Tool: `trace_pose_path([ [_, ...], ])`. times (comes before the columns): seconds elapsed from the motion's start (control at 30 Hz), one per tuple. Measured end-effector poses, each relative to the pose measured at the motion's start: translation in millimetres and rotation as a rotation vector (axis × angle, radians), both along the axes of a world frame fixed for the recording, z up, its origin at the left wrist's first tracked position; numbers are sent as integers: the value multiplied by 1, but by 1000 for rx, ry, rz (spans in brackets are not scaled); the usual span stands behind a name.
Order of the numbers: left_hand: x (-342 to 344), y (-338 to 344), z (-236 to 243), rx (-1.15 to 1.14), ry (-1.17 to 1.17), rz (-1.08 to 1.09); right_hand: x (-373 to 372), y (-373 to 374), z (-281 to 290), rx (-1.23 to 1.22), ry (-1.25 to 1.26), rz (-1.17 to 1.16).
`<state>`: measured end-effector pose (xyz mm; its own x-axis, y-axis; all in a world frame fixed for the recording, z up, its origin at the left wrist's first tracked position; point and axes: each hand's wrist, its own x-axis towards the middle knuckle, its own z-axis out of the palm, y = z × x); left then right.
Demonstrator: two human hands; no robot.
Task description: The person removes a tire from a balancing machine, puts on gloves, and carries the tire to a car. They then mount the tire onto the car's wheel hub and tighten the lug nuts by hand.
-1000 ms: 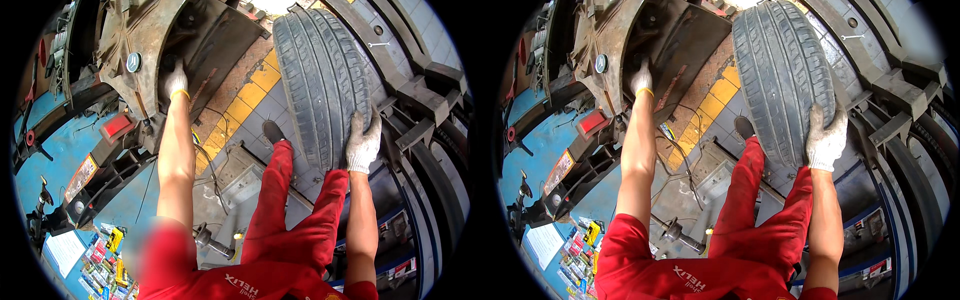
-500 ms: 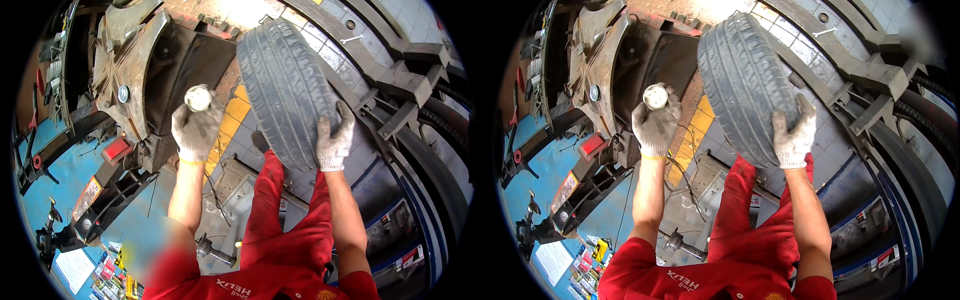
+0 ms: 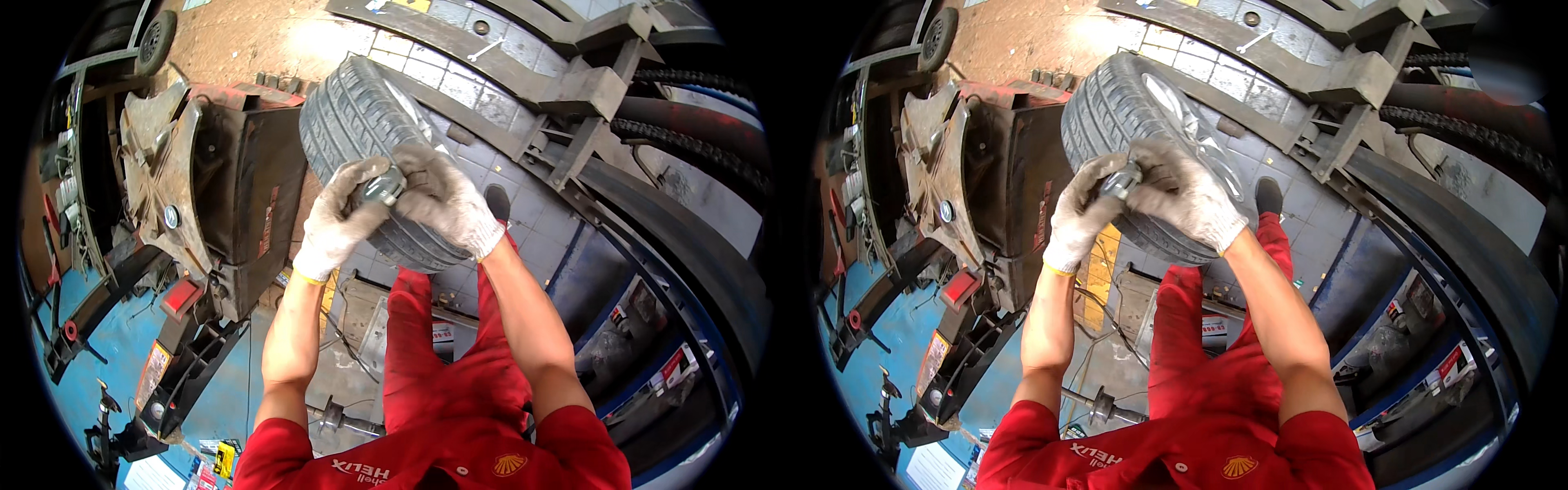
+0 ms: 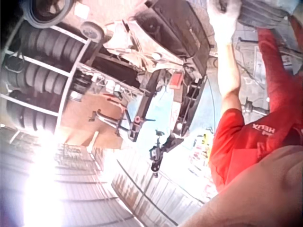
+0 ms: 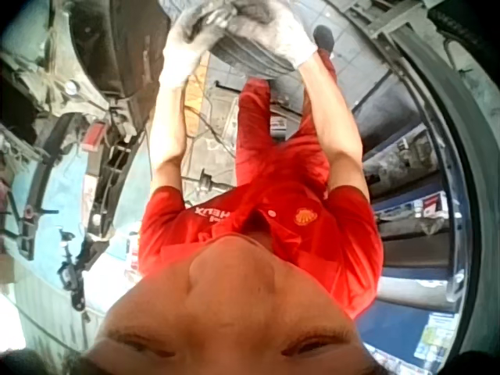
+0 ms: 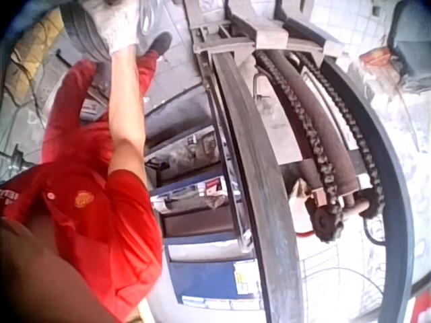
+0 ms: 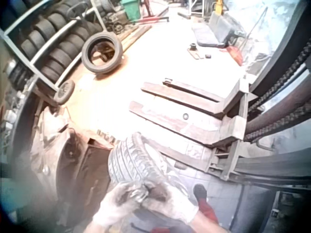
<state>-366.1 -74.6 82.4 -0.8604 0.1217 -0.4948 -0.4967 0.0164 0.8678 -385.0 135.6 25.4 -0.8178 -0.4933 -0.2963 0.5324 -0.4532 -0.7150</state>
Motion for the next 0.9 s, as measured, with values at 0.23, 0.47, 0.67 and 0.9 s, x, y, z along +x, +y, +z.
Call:
trace_pose_path([
  [0.23,-31,35,1,-256,167,-412,-23,58,-2,147,39,184],
  [0.47,-75,73,-63,-859,739,-235,-20,111,-83,103,-271,-159],
  [0.67,-69,82,-72,-1127,709,-408,-6,134,-158,-180,-612,-392],
  [0.9,-28,21,-69,-1154,600,-381,-8,103,-221,116,-784,-307],
])
